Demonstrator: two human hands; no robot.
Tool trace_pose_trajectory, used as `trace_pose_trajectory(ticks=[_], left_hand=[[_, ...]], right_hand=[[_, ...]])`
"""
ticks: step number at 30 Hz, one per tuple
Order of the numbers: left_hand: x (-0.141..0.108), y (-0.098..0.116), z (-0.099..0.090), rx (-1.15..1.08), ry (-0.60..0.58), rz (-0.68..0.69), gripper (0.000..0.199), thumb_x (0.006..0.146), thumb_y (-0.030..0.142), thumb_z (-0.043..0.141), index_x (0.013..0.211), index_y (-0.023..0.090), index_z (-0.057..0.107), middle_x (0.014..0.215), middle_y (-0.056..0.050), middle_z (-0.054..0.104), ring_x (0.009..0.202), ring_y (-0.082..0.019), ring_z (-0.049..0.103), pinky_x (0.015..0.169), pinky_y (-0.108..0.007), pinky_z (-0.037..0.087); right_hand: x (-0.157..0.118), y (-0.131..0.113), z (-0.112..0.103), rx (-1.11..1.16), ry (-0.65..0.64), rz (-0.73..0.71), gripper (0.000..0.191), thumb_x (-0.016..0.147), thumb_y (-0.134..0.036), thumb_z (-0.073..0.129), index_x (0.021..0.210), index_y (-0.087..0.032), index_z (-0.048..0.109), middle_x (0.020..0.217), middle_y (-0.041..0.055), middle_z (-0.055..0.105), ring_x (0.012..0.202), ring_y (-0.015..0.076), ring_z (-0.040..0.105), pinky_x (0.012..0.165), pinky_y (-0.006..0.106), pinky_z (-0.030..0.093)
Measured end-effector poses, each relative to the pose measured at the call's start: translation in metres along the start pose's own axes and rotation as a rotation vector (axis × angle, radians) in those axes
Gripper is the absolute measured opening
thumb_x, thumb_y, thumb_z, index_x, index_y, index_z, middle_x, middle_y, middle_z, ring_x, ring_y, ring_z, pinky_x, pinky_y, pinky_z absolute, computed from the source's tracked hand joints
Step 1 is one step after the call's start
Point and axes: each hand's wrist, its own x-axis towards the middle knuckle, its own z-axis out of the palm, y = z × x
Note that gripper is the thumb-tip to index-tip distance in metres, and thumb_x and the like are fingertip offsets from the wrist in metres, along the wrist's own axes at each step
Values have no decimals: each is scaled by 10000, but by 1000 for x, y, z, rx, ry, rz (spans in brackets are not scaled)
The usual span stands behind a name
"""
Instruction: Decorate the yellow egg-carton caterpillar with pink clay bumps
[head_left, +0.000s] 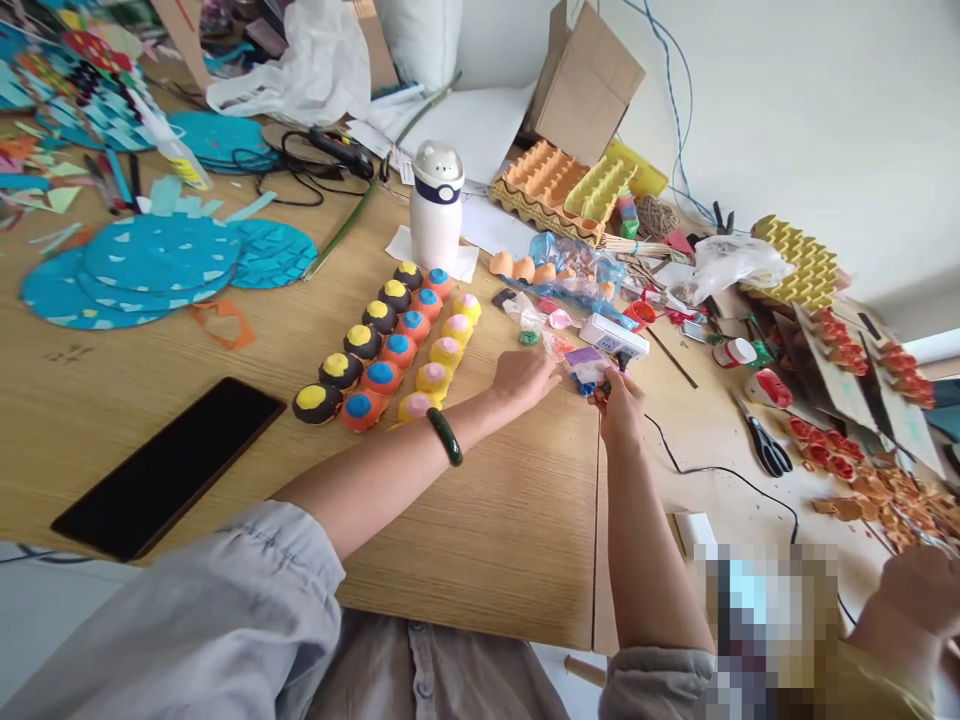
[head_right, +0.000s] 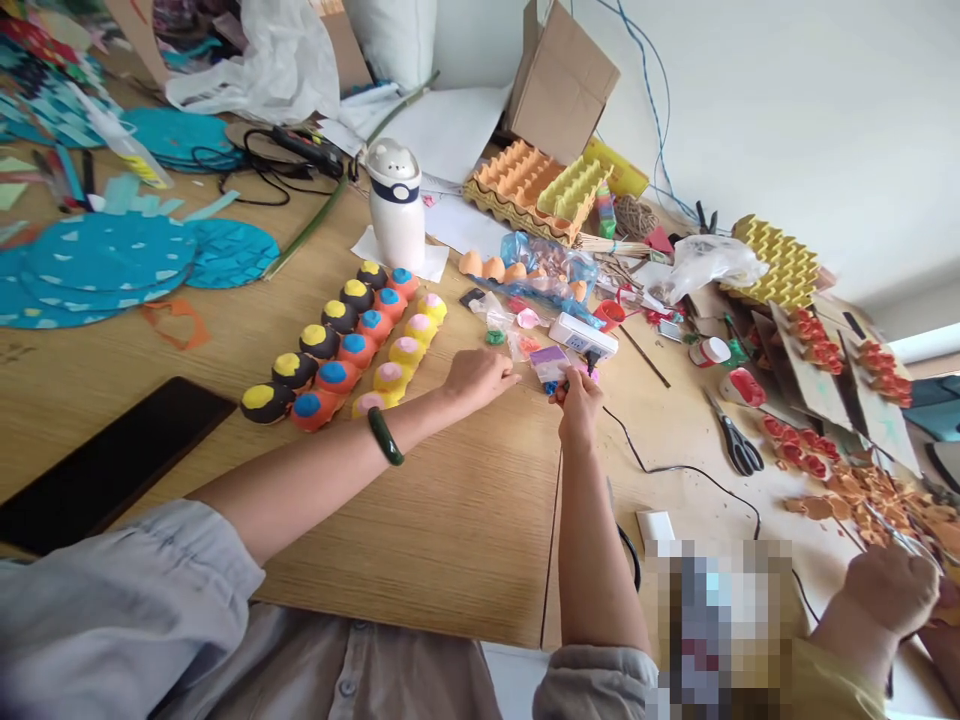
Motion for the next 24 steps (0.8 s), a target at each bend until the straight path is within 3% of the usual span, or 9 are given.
trace_pose_trajectory(ticks=[3,7,9,12,14,16,20,23,24], left_hand=[[-1,-1,2,-6,-3,22,247,979,152,629,1174,158,782,1137,-146,807,1074,-267,759,868,-349,563],[-2,-7,-1,-16,11,19,165,985,216,648,994,145,796,1011,-143,808,1073,-301,756,929,-404,581],[-4,-13,-7,-29,40,43,184,967,166,651,1093,139,782,1132,-160,794,1190,-317,718,1004,-431,569],[-17,-24,-19,-59,66,112,498,857,83,760,1347,121,682,1387,-174,713,1342,-300,636,1151,-415,501],[-34,-32,-24,-71,79,136,317,909,108,716,1225,127,731,1318,-157,742,1307,-292,652,1184,-443,474],[-58,-38,-24,-162,109,205,109,950,131,672,998,180,757,1169,-100,785,1174,-263,702,1100,-427,527],[-104,-42,-9,-374,187,245,284,921,250,770,679,211,626,963,-51,780,988,-230,722,931,-368,571],[-123,-37,6,-435,257,191,51,961,189,686,931,212,721,1047,-61,762,999,-212,724,909,-342,570],[-127,-34,10,-445,255,172,125,957,152,664,1040,216,732,1050,-57,763,997,-208,727,910,-337,570]], right_hand=[[1,-3,3,-1,5,-5,288,792,-306,769,601,-192,587,547,-63,499,439,55,395,389,198,410],[1,-8,9,-5,-10,-11,304,811,-300,762,596,-195,574,556,-61,490,449,56,391,393,196,400],[0,-9,11,-9,-17,-9,304,827,-301,753,604,-198,574,559,-61,489,452,57,390,398,196,402],[-6,-9,11,-12,-22,-5,314,836,-336,765,626,-206,570,570,-63,487,457,61,385,410,204,410],[-17,-8,6,2,-42,-11,320,823,-376,783,648,-212,571,583,-67,480,466,61,380,424,208,415],[-32,-5,-2,39,-103,-37,320,796,-415,798,667,-215,584,598,-65,480,487,63,379,441,209,420],[-69,8,-19,-13,-209,-14,327,753,-481,819,693,-205,655,607,-55,492,511,75,404,440,217,394],[-90,19,-26,-50,-254,47,331,749,-504,803,806,-182,752,622,-45,527,516,84,420,439,224,376],[-95,22,-28,-70,-278,69,334,755,-506,796,805,-179,754,608,-47,520,509,86,417,440,230,367]])
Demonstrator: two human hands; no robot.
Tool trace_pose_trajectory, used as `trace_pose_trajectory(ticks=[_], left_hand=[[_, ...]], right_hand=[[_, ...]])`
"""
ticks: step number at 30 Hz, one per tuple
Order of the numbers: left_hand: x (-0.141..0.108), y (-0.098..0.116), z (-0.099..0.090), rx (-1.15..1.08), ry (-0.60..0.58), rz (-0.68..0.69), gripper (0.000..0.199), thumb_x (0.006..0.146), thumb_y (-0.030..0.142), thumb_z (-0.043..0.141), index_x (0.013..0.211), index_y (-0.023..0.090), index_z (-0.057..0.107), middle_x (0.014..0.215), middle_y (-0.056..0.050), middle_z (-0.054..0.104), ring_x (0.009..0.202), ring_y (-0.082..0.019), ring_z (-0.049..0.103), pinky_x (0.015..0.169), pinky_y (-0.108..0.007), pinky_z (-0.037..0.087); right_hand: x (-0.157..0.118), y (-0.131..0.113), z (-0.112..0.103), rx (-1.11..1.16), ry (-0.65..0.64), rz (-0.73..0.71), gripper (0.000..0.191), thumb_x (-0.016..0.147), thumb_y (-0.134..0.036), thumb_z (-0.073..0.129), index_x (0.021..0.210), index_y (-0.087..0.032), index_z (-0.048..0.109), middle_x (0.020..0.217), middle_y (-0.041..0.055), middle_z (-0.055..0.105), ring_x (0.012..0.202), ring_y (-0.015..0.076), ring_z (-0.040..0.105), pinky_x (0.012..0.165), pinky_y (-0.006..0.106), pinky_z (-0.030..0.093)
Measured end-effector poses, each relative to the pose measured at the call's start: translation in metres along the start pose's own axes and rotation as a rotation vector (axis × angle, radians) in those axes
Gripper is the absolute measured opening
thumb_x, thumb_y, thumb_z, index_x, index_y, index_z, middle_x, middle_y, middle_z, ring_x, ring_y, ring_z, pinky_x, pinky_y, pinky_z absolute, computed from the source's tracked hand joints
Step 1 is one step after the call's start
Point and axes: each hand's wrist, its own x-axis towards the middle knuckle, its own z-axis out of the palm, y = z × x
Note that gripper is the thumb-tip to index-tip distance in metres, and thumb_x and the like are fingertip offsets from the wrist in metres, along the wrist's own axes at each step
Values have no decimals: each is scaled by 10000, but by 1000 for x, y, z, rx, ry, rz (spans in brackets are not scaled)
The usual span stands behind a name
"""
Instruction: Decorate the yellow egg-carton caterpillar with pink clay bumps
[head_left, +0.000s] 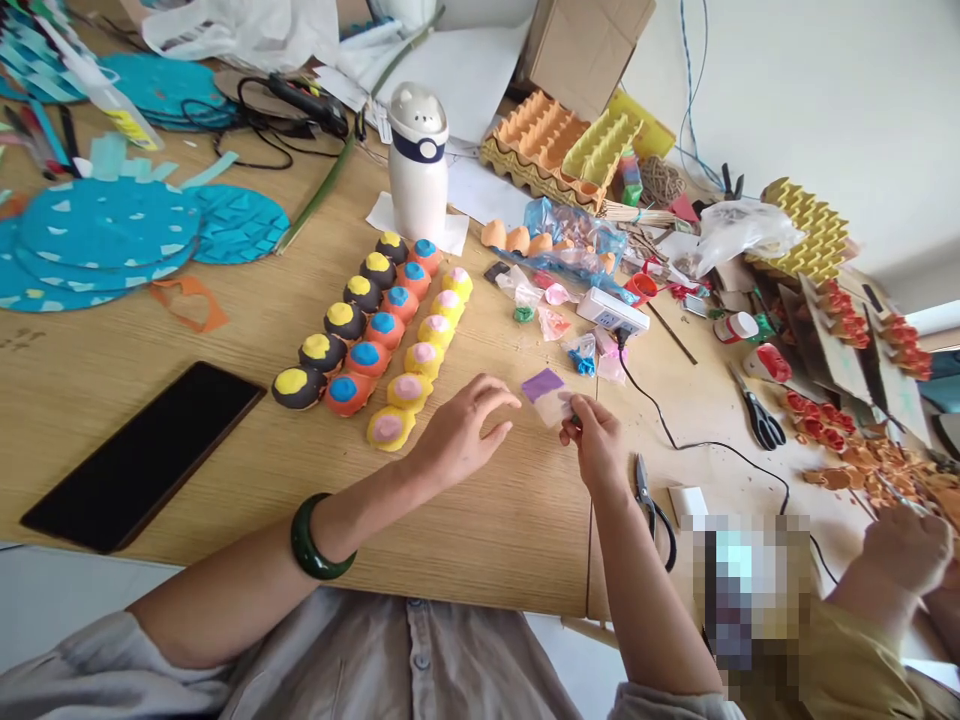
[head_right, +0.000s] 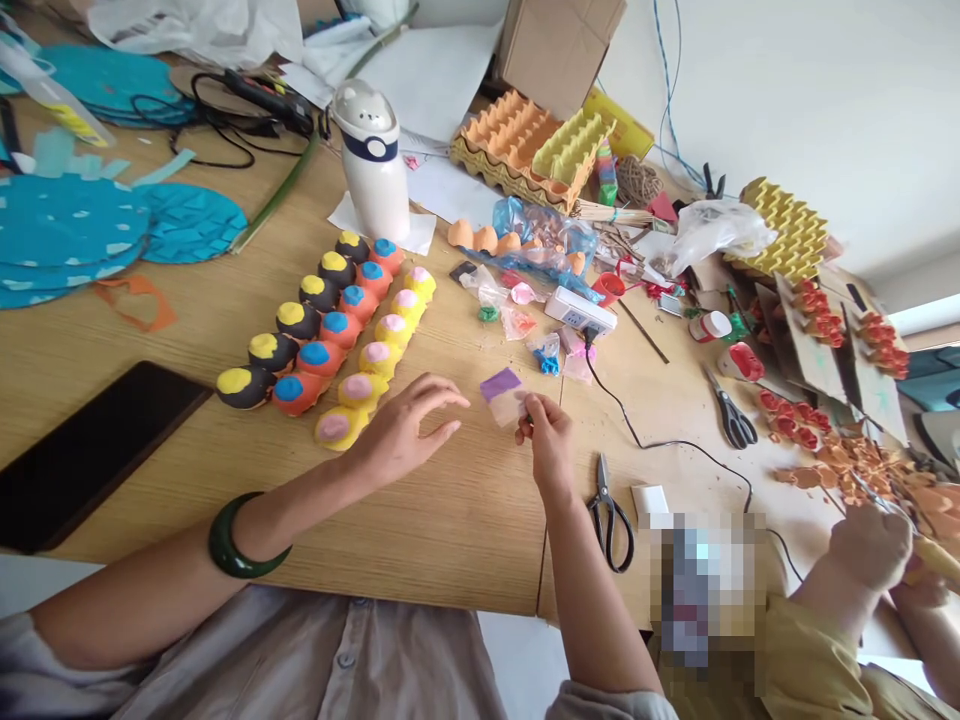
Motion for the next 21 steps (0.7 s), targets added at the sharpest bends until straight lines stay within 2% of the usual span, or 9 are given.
trace_pose_trajectory(ticks=[4,6,8,11,12,13,15,17,21], left_hand=[[-8,2,12,9,-50,-83,181,981,184,634,1114,235,746,818,-1,749,751,-175,695,787,-308,562],[-10,0,14,15,-10,-48,273,973,146,609,1197,235,735,916,-26,780,867,-196,722,841,-325,570],[-10,-2,16,10,42,-1,348,947,104,616,1253,236,716,982,-39,787,985,-216,725,911,-349,570],[-10,-5,17,32,40,-4,90,965,192,669,906,230,725,766,-11,721,790,-198,690,799,-331,564],[-10,-6,18,35,34,-8,161,971,220,676,810,229,686,727,-7,702,744,-191,675,769,-327,558],[-10,-7,18,32,34,-6,176,972,223,675,796,228,668,754,-15,717,763,-196,685,773,-330,561],[-11,-9,20,3,50,22,86,961,164,651,988,229,700,966,-50,782,942,-226,733,862,-356,586],[-12,-11,22,-20,56,62,253,958,120,616,1174,229,690,1132,-79,785,1067,-240,738,928,-378,599],[-14,-13,23,-63,31,112,257,984,89,561,1099,250,724,1046,-58,792,977,-210,754,878,-347,614]], right_hand=[[-9,5,-5,-200,-86,67,380,766,-562,772,707,-190,721,537,-55,469,467,97,376,425,255,300],[-10,2,-11,-375,-68,-11,400,785,-570,751,652,-196,707,538,-34,495,502,113,399,446,263,304],[-10,-5,-16,-481,15,-134,327,797,-514,748,715,-198,751,617,4,596,585,139,477,492,266,357],[-6,-17,-19,-353,76,-141,259,765,-426,763,901,-208,791,726,9,650,590,134,494,470,257,365],[-3,-22,-18,-274,55,-100,275,744,-410,776,925,-204,788,744,4,647,569,121,484,448,250,347],[1,-26,-16,-200,23,-55,294,724,-404,791,932,-196,784,751,-1,642,551,109,476,433,241,329],[13,-35,-10,-104,-46,18,333,695,-422,823,913,-174,777,744,-1,642,536,93,482,424,226,311],[30,-45,-2,-83,-104,67,394,695,-492,830,899,-160,774,628,-30,583,486,83,447,415,220,289],[81,-65,19,-245,-76,-63,345,717,-484,794,849,-169,747,634,-16,592,510,105,489,428,233,348]])
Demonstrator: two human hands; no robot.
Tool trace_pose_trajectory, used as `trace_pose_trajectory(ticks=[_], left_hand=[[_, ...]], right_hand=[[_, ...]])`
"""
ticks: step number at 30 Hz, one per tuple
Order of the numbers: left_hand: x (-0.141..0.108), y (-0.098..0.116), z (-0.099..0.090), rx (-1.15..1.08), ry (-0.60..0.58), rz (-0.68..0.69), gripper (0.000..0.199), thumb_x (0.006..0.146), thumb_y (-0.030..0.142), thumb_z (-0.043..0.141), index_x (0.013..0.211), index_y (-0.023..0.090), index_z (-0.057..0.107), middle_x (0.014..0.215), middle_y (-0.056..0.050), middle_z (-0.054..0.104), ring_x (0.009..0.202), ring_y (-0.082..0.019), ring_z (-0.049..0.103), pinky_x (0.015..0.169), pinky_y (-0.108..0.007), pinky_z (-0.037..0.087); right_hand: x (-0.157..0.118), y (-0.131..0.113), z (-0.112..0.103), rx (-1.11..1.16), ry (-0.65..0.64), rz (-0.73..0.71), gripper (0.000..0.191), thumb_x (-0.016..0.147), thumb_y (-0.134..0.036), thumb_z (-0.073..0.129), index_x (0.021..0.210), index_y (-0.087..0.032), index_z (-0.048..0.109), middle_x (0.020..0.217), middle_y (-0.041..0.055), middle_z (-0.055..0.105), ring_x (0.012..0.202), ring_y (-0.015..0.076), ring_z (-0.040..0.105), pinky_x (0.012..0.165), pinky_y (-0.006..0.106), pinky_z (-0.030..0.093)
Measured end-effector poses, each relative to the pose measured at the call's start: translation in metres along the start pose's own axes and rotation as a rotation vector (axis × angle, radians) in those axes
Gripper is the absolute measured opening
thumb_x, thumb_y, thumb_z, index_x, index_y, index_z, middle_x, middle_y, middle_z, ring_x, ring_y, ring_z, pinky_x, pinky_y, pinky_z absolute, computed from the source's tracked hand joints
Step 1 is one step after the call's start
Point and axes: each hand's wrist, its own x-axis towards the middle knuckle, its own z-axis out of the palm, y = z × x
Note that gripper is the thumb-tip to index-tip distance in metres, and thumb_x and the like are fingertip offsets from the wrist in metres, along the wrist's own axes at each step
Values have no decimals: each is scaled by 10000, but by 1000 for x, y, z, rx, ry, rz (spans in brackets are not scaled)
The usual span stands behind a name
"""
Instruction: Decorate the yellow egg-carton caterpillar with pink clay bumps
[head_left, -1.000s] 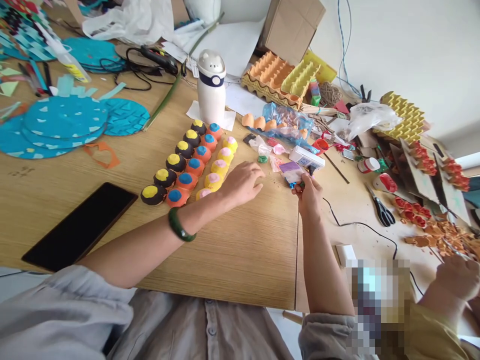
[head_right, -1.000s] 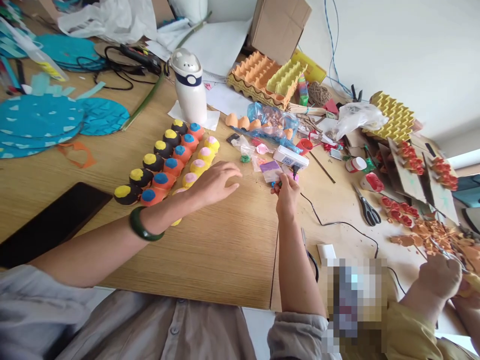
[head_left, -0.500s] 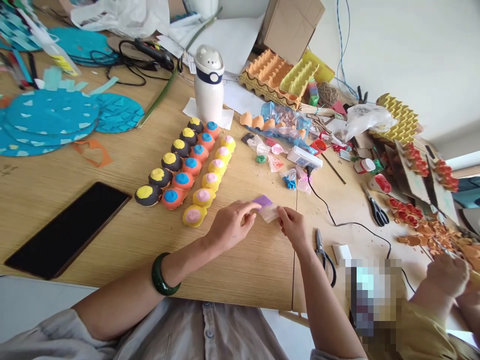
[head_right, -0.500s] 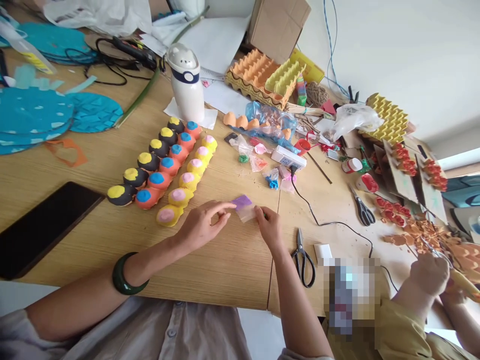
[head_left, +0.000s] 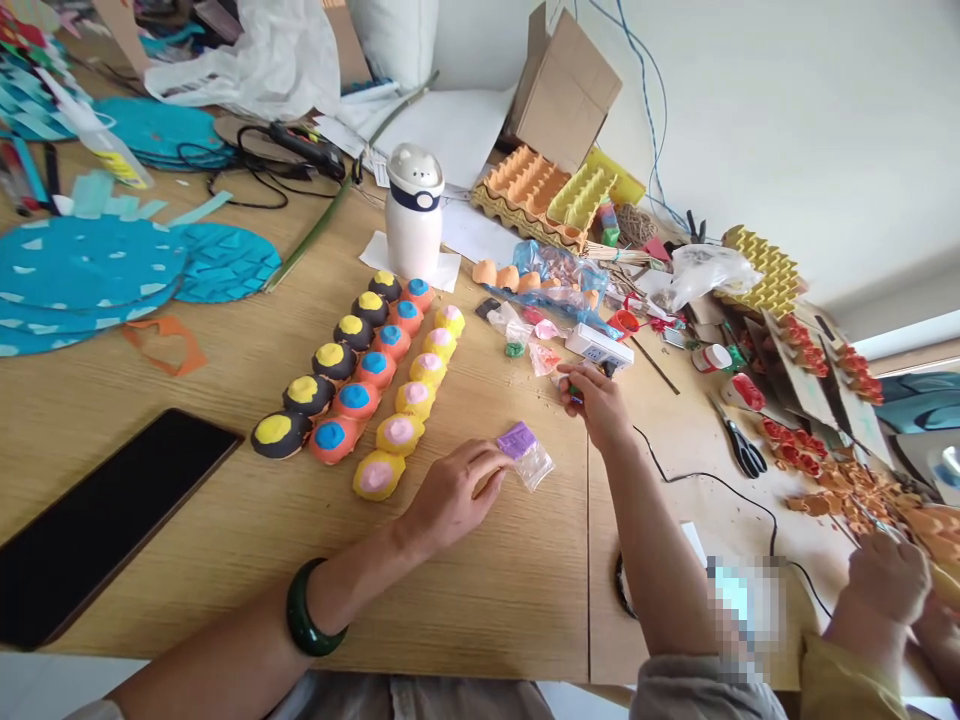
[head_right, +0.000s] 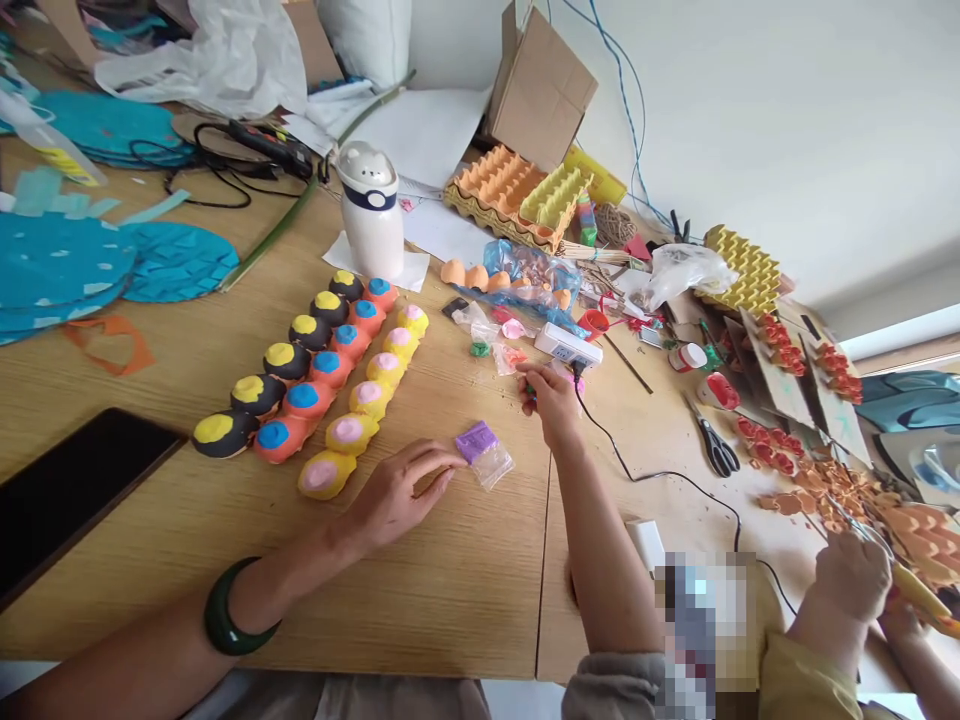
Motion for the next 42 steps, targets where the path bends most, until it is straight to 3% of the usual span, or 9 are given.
trace_pose_trajectory(ticks=[4,8,13,16,19,26,33,37,42], left_hand=[[-1,-2,1,-79,15,7,241,989,101,566,1052,247,746,1005,-56,799,940,-206,762,849,-342,623],[-4,-3,2,-174,11,-42,225,964,91,576,991,237,745,945,-38,801,888,-185,768,814,-311,626],[-4,-4,1,-240,-27,-96,220,961,96,567,971,220,748,944,-22,805,855,-167,757,778,-282,611],[-1,-5,-3,-231,13,-183,212,978,112,565,977,212,752,934,-19,799,842,-162,740,770,-273,603],[2,-9,-7,-161,109,-244,208,976,109,576,1003,208,757,957,-26,797,910,-186,737,840,-312,596],[11,-25,-16,-113,286,-267,232,945,72,587,1006,214,760,1066,-54,774,1083,-230,704,984,-388,568],[17,-33,-21,-64,342,-249,220,932,93,622,1018,224,777,1141,-68,772,1194,-257,678,1082,-446,541],[17,-32,-22,-111,337,-232,213,943,98,614,1012,221,773,1116,-62,773,1171,-238,685,1070,-425,546],[16,-29,-23,-197,293,-272,185,953,136,619,984,226,779,1085,-58,774,1101,-232,702,1027,-420,552]], right_hand=[[62,-21,17,-148,64,-77,137,814,-302,704,809,-170,742,605,-31,532,542,119,479,497,261,413],[116,-40,38,-355,164,-175,49,823,-170,684,803,-185,726,722,11,637,683,170,580,668,311,502],[161,-58,71,-750,198,-253,206,887,-180,671,1071,-198,763,1031,107,786,1110,328,686,987,462,525],[178,-62,87,-1099,168,-285,376,964,-228,608,1322,-171,705,1250,180,773,1248,367,679,1052,488,521],[193,-61,96,-1219,119,-244,376,962,-202,572,1299,-144,727,1304,208,753,1275,383,674,1057,487,527],[212,-53,91,-1253,73,-199,291,881,-258,703,1129,-117,761,1189,208,770,1131,369,708,959,476,561],[214,-49,78,-1188,120,-282,342,909,-275,690,1224,-142,703,1190,184,759,1072,320,697,941,459,544],[213,-63,64,-1050,231,-362,386,905,-272,722,1278,-180,687,1131,123,755,1070,305,684,945,447,527],[196,-102,36,-772,362,-585,304,918,-262,745,1180,-114,708,936,74,706,816,185,577,811,359,465]])
